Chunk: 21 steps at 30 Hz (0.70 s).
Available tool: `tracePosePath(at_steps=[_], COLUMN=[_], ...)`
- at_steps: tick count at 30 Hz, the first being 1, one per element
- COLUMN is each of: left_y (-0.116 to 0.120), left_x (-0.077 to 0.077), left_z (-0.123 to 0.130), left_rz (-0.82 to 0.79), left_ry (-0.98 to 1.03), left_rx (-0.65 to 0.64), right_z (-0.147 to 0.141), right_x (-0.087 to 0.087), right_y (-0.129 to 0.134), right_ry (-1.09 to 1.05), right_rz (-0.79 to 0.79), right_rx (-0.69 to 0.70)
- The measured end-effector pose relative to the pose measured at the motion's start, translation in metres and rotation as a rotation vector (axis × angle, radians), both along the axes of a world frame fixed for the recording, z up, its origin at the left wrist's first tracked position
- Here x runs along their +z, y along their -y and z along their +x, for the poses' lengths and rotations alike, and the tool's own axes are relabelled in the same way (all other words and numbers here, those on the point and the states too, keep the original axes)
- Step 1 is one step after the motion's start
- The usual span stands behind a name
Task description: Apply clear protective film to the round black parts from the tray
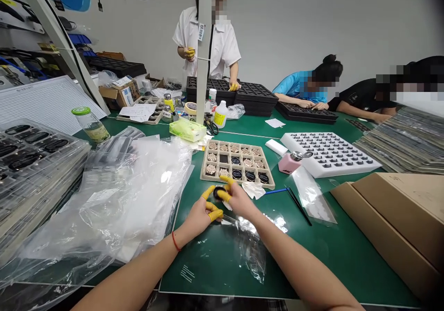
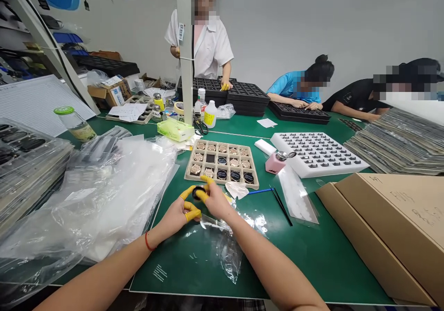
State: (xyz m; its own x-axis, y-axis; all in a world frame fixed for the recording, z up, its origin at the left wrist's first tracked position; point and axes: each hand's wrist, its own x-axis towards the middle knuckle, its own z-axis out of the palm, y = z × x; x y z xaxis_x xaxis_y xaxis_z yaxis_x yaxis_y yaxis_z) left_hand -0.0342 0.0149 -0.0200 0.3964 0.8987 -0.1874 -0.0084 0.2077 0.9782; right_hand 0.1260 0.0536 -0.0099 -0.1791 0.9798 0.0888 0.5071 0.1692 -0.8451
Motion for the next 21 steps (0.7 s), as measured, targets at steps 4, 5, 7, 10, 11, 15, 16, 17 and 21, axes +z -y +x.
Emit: tracePosePath(at_steps=[4,5,7,10,11,15,16,17,21], left_y=[-0.005,-0.005,-0.004,-0.002,-0.001,-0.001,-0.002,-0.003,-0.006], left_x=[0.000,0.000,0.001,0.000,0.000,0.001,0.002,0.003,0.003], left_z=[-0.005,-0.006,-0.006,-0.004,-0.004,-0.004,-0.005,-0.006,-0.006], left_rz=[0.002,0.002,0.002,0.002,0.002,0.003,-0.003,-0.013,-0.066], left_ry=[0.023,0.027,0.029,0.032,0.036,0.037,0.036,0.039,0.084], left_rx=[0.028,0.024,0.017,-0.005,-0.014,-0.042,-0.044,-0.040,-0.016], right_z=[0.006,0.010,0.014,0.011,0.007,-0.017,-0.024,-0.030,-0.046], right_x=[0.022,0.026,0.028,0.023,0.020,0.012,0.010,0.009,0.006], right_y=[-0.079,-0.098,-0.127,-0.148,-0.152,-0.158,-0.159,-0.159,-0.152], right_ry=[0.321,0.367,0.451,0.554,0.589,0.694,0.714,0.730,0.765], right_rz=[0.097,0.098,0.079,0.071,0.085,0.122,0.111,0.097,0.077], right_rx=[-0.289,-0.317,-0.325,-0.288,-0.275,-0.200,-0.184,-0.173,-0.172])
